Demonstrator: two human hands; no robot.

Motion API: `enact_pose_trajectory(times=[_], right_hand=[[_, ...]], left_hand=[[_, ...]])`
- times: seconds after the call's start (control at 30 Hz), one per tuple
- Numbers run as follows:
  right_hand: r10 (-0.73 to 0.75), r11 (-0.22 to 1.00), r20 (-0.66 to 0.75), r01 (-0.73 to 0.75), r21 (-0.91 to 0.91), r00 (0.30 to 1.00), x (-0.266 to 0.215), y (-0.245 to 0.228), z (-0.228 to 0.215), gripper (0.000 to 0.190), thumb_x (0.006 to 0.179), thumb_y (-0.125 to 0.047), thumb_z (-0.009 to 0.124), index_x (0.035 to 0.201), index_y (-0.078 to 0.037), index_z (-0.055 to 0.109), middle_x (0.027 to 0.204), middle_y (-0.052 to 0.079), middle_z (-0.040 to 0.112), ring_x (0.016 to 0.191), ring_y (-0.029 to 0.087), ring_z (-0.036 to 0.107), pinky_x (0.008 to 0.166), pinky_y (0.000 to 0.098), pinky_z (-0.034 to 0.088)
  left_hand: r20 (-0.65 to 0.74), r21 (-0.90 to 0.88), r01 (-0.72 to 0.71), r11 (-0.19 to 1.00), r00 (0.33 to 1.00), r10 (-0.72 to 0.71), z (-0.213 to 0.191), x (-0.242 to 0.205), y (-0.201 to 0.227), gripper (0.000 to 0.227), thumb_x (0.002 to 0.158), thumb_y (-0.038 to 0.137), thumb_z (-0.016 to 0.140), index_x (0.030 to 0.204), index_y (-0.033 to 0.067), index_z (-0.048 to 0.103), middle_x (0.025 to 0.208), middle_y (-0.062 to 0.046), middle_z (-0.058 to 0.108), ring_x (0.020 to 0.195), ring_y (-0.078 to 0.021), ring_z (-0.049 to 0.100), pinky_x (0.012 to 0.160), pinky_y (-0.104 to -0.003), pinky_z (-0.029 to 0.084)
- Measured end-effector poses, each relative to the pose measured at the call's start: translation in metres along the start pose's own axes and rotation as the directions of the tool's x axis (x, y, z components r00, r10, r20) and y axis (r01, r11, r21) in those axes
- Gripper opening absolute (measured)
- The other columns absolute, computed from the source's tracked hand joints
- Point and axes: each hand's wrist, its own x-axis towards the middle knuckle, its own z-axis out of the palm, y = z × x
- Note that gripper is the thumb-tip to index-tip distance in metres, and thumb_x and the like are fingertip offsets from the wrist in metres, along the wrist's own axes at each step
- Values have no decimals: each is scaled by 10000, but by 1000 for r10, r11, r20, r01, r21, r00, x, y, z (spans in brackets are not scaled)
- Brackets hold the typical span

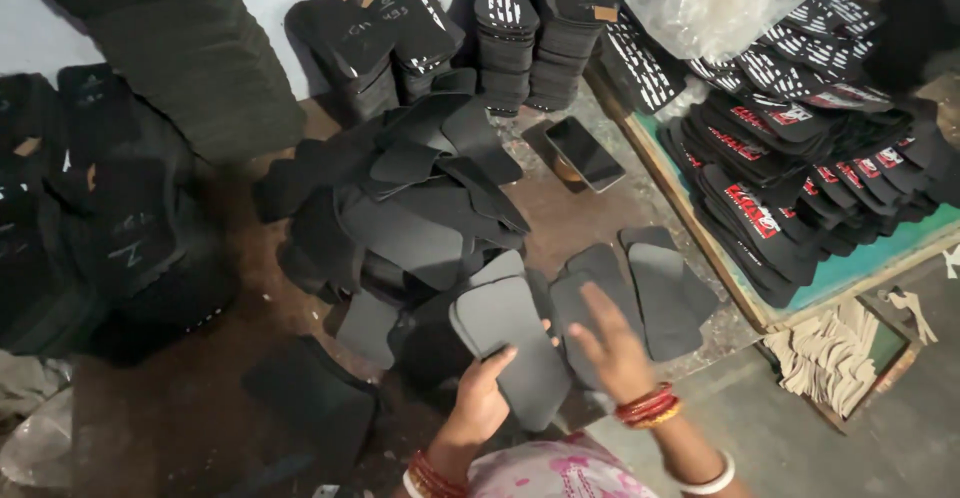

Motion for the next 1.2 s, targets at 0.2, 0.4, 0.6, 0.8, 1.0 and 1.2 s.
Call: enact_pose_trajectory(times=[0.2, 0.4, 0.6, 0.8, 1.0, 1.2], right_hand=[[-180, 983, -6, 180, 42, 984, -4, -60, -9, 620, 876, -138, 687, 1431, 45, 481, 1515, 275, 466, 1371, 448, 463, 1139, 463, 368], [-58, 984, -49, 65, 164, 997, -19, -14, 0, 458, 906, -125, 675, 1342, -28, 576, 1373, 222, 622, 1304, 384, 594, 1072, 416, 475], [200, 958, -180, -153, 242, 963, -6, 100, -4, 438, 949, -118, 650, 1370, -34, 563, 1273, 235, 676, 1189, 373, 663, 1008, 418, 510], [145, 989, -70, -147, -30, 987, 12, 160, -51, 672, 886, -270, 712, 1478, -29, 503, 1435, 231, 555, 1304, 395, 552, 1067, 440, 459], [-194, 976, 51, 188, 111, 980, -11, 15, -43, 688, 845, -233, 754, 1424, 42, 505, 1513, 273, 467, 1391, 440, 446, 1128, 466, 354], [85, 987, -7, -83, 134, 996, -22, 59, -27, 440, 890, -213, 729, 1323, -145, 682, 1271, 121, 714, 1148, 286, 717, 948, 348, 580]], left_hand=[[-224, -159, 89, 983, 967, -123, 22, 30, -59, 361, 1040, 142, 538, 1334, -55, 610, 1347, -153, 661, 1260, -268, 611, 1092, -385, 467], [-220, -557, 157, 815, 919, -328, 70, 49, -19, 452, 1041, 254, 486, 1356, -53, 588, 1347, -125, 648, 1252, -227, 595, 1088, -370, 436], [-251, -594, 154, 790, 897, -364, 79, 51, -25, 457, 1033, 237, 453, 1393, -31, 537, 1391, -161, 615, 1256, -295, 612, 1073, -435, 464], [-150, -535, 151, 831, 951, -269, 102, 51, -7, 458, 1034, 194, 447, 1427, -37, 499, 1413, -154, 614, 1277, -303, 605, 1099, -448, 453], [-228, -434, 146, 889, 937, -265, 75, 47, -102, 418, 1066, 175, 487, 1383, -86, 569, 1414, -163, 617, 1319, -279, 567, 1139, -394, 426], [-350, -459, 65, 886, 903, -248, 68, 40, -49, 486, 1045, 257, 477, 1418, -51, 514, 1442, -147, 596, 1344, -285, 554, 1124, -416, 423]])
